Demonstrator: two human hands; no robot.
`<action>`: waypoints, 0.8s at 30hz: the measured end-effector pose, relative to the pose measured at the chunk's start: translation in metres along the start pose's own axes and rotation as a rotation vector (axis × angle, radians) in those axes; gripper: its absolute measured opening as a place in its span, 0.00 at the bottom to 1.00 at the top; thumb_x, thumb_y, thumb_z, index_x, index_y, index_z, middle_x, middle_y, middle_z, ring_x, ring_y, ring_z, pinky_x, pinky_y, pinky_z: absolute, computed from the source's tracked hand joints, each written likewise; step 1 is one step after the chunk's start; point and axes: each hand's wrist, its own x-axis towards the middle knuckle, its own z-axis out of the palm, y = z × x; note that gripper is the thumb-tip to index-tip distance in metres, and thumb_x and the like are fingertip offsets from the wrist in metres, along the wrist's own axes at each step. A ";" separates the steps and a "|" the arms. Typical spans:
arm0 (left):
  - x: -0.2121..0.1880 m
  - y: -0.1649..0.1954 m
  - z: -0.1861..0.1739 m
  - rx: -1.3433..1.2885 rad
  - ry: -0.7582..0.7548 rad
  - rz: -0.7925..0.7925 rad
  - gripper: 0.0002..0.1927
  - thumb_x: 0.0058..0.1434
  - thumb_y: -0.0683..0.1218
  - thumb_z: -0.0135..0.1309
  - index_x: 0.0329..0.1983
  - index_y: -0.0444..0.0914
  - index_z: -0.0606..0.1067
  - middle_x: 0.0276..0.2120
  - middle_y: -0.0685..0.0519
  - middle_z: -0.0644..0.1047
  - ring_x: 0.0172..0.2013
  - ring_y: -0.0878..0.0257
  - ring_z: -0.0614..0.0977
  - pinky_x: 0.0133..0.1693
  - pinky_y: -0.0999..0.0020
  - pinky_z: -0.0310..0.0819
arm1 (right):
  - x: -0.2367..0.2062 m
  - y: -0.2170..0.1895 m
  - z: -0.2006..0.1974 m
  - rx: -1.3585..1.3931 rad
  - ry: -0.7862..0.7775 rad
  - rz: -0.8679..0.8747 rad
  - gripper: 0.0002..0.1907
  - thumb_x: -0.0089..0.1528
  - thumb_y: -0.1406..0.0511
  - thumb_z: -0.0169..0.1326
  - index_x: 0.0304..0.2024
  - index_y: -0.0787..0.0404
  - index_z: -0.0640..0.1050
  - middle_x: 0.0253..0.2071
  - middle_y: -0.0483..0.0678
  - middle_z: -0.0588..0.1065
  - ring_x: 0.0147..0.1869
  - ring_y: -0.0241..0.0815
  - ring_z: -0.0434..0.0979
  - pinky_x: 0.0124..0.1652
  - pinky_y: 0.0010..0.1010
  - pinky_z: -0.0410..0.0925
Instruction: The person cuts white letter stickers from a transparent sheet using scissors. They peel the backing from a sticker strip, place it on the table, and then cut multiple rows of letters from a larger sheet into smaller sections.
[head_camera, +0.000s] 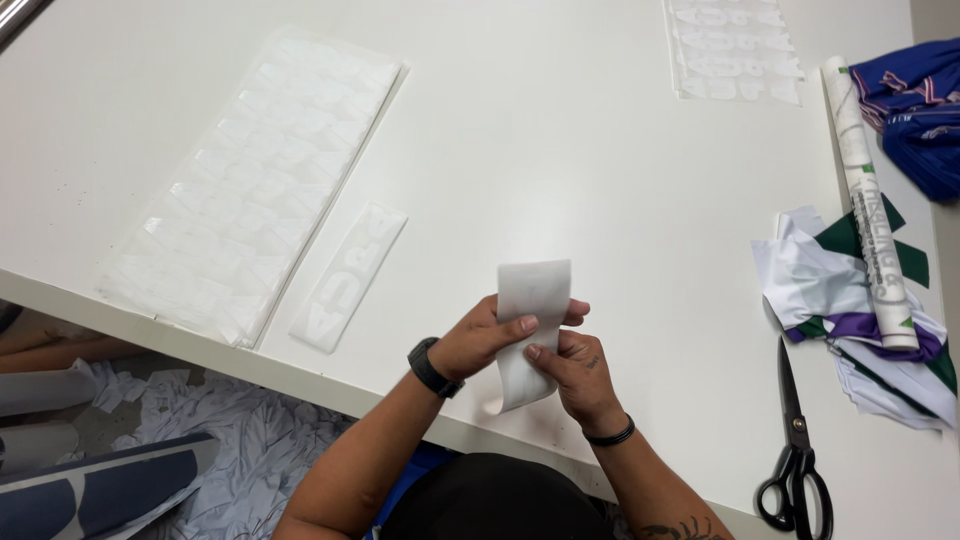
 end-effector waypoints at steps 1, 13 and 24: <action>0.002 0.001 -0.001 -0.006 -0.019 -0.028 0.31 0.70 0.56 0.49 0.68 0.31 0.64 0.60 0.39 0.75 0.63 0.47 0.75 0.60 0.51 0.76 | -0.003 0.005 -0.001 0.002 -0.005 0.025 0.11 0.64 0.67 0.56 0.41 0.73 0.81 0.35 0.55 0.82 0.39 0.41 0.82 0.41 0.33 0.75; 0.002 -0.004 -0.014 -0.020 0.044 -0.235 0.28 0.73 0.57 0.41 0.63 0.31 0.67 0.47 0.44 0.80 0.49 0.55 0.82 0.53 0.56 0.78 | 0.018 -0.096 -0.056 -0.592 -0.034 -0.320 0.29 0.66 0.54 0.55 0.61 0.67 0.75 0.54 0.52 0.78 0.56 0.43 0.77 0.56 0.35 0.72; -0.012 -0.002 -0.016 -0.508 -0.215 -0.314 0.33 0.69 0.56 0.56 0.67 0.30 0.64 0.49 0.33 0.78 0.47 0.48 0.84 0.50 0.52 0.81 | 0.054 -0.131 -0.010 -0.175 -0.628 -0.252 0.50 0.53 0.54 0.71 0.71 0.66 0.64 0.68 0.65 0.68 0.72 0.58 0.70 0.67 0.49 0.66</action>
